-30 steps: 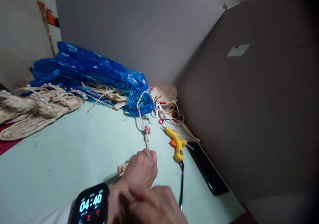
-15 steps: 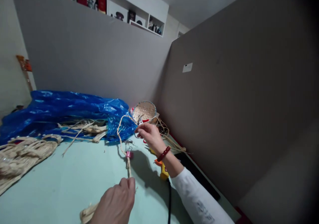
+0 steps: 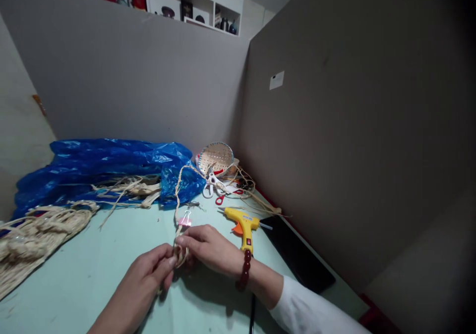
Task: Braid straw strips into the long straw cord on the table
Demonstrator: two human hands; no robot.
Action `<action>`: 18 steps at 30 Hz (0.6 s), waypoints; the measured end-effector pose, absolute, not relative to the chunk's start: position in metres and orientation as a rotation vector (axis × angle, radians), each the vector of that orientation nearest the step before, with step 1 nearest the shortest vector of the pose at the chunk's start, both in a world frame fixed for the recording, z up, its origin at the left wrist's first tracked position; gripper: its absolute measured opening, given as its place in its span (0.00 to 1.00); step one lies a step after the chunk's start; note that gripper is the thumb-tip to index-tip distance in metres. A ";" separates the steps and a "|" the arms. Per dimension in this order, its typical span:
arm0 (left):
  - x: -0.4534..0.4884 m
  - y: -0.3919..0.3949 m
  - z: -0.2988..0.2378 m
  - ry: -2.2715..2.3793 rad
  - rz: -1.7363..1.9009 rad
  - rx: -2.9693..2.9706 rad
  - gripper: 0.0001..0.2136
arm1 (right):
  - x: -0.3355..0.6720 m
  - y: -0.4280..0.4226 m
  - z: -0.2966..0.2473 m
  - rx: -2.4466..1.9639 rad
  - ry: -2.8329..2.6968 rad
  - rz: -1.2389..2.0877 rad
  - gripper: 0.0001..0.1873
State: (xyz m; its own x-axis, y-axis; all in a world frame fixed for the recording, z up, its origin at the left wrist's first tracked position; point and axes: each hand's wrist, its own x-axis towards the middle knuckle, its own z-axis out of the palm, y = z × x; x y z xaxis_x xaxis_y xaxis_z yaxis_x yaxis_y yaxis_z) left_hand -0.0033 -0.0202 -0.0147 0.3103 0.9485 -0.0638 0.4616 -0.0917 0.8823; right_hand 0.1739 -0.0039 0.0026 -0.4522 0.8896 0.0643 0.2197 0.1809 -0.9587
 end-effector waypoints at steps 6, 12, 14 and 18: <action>-0.010 -0.028 -0.018 1.180 0.620 1.613 0.19 | 0.170 -0.018 -0.003 -0.791 -1.484 1.903 0.28; -0.005 -0.033 -0.010 1.115 0.608 1.537 0.17 | 0.174 -0.018 -0.004 -0.915 -1.649 1.809 0.16; -0.005 -0.036 -0.008 1.111 0.593 1.507 0.16 | 0.177 -0.018 -0.002 -0.988 -1.821 1.630 0.06; -0.005 -0.041 -0.007 1.212 0.586 1.513 0.16 | 0.178 -0.026 0.004 -1.079 -1.981 1.363 0.07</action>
